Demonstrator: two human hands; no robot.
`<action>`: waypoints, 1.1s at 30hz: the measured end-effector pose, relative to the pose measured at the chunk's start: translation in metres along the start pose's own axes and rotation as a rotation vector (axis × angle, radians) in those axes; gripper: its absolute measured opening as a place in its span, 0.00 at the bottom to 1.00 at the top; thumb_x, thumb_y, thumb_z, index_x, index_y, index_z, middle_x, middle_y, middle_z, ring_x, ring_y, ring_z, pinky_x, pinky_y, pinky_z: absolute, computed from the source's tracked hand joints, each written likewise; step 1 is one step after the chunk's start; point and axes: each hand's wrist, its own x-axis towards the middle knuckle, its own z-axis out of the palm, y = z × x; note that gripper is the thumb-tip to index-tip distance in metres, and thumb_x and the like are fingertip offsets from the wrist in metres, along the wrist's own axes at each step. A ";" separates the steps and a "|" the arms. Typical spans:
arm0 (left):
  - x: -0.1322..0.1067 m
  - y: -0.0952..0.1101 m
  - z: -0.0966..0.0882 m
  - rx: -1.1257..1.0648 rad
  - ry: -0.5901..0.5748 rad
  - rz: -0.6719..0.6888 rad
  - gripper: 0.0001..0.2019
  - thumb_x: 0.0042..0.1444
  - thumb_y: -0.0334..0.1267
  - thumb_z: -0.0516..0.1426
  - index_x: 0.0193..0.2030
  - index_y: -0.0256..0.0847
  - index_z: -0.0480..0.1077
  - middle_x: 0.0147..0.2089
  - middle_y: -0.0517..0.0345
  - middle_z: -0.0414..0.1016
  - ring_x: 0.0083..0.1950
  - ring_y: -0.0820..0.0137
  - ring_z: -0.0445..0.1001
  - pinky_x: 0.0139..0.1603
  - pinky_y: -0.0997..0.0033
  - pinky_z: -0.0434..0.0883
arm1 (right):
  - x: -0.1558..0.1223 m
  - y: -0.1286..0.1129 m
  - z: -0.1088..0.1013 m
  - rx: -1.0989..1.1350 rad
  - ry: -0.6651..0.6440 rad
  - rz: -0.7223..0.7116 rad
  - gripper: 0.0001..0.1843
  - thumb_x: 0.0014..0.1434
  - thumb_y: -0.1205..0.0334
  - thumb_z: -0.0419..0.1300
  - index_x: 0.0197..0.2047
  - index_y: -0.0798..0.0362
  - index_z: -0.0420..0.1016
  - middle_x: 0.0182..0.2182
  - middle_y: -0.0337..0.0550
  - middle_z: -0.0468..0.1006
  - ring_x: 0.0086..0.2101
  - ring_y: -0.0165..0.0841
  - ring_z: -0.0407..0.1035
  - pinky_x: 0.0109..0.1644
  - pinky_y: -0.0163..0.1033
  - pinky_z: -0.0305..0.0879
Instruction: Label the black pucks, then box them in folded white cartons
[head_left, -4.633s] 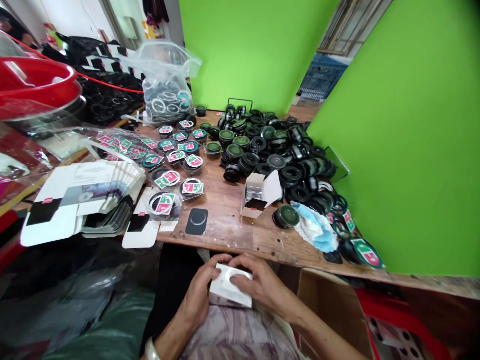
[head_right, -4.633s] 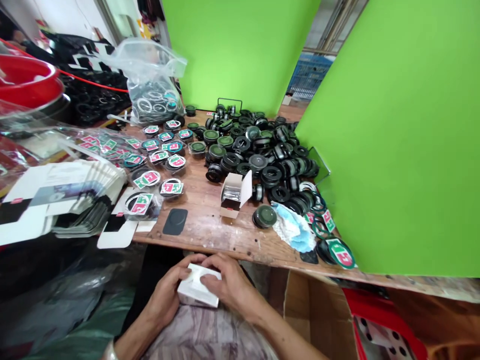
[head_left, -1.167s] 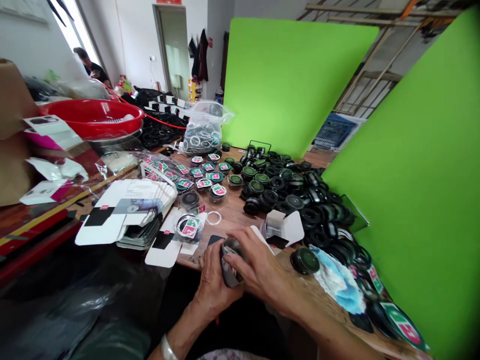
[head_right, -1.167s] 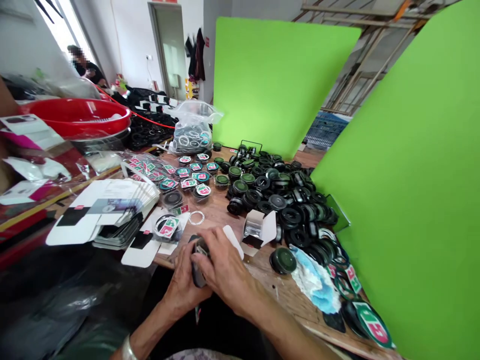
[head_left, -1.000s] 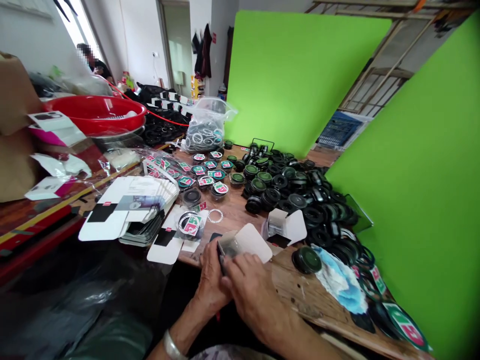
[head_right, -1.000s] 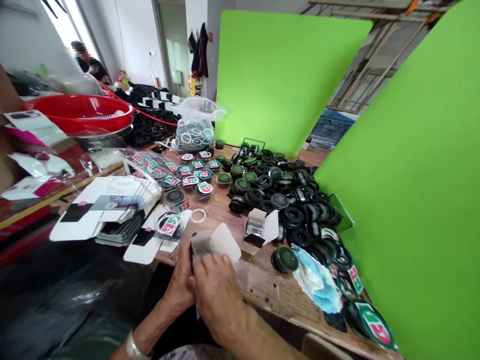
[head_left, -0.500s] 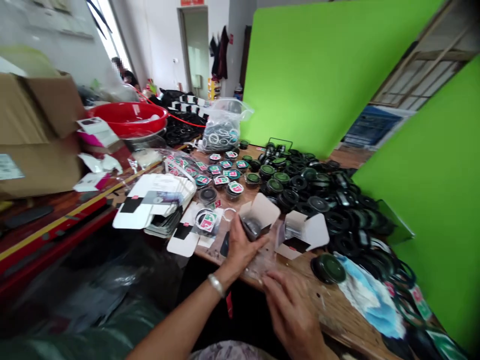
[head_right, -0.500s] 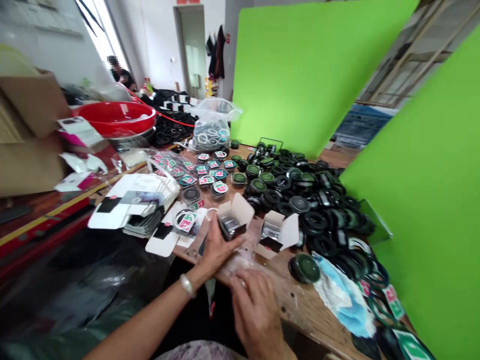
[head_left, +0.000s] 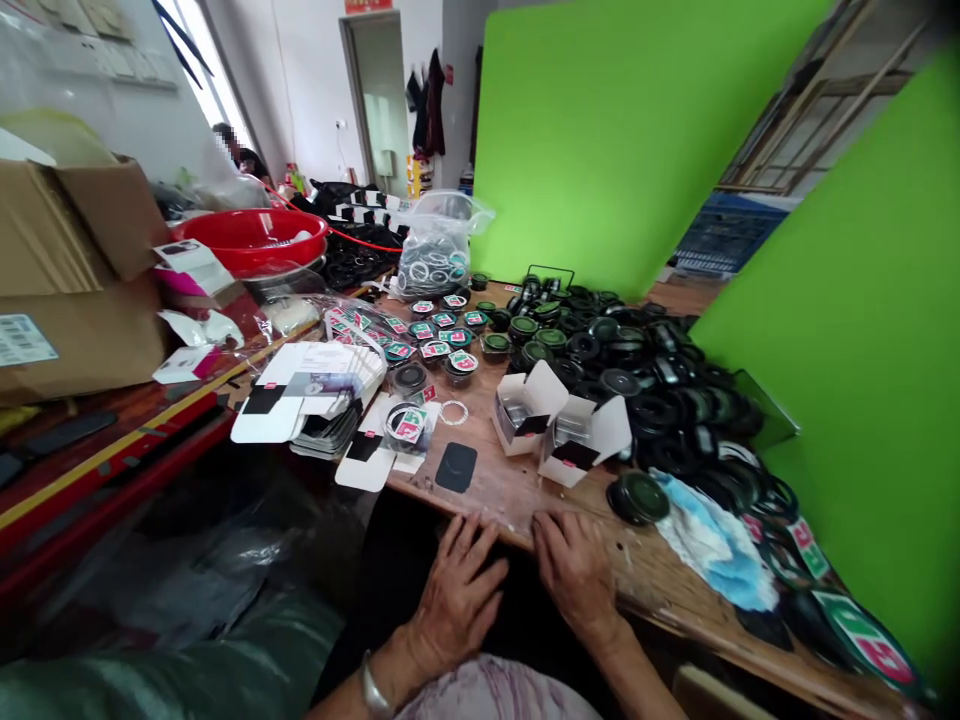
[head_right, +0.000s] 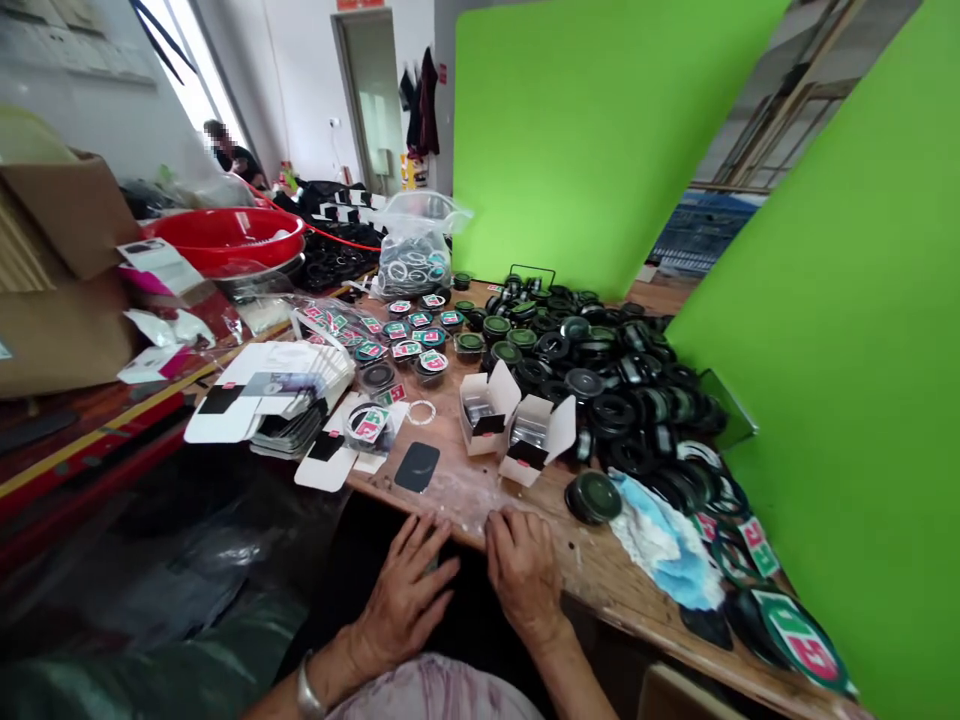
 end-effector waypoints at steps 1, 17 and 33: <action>-0.007 0.004 0.002 0.035 -0.117 0.011 0.13 0.56 0.32 0.50 0.45 0.36 0.72 0.57 0.39 0.68 0.65 0.48 0.56 0.61 0.40 0.58 | 0.001 -0.001 -0.002 0.010 -0.010 0.006 0.11 0.63 0.68 0.50 0.41 0.55 0.73 0.35 0.48 0.73 0.35 0.37 0.62 0.39 0.44 0.57; -0.064 -0.003 0.051 -0.085 -0.611 -0.480 0.15 0.61 0.46 0.51 0.35 0.36 0.70 0.29 0.60 0.71 0.32 0.71 0.72 0.34 0.68 0.70 | 0.010 0.005 0.003 0.291 0.100 0.236 0.15 0.63 0.65 0.47 0.31 0.55 0.73 0.29 0.44 0.72 0.34 0.33 0.63 0.42 0.38 0.60; -0.071 0.019 0.046 -0.105 -0.824 -0.434 0.23 0.56 0.58 0.51 0.35 0.36 0.70 0.31 0.59 0.71 0.32 0.71 0.71 0.36 0.65 0.70 | 0.016 0.004 0.011 0.123 0.018 0.351 0.12 0.59 0.65 0.52 0.28 0.55 0.75 0.27 0.43 0.73 0.33 0.33 0.64 0.39 0.38 0.59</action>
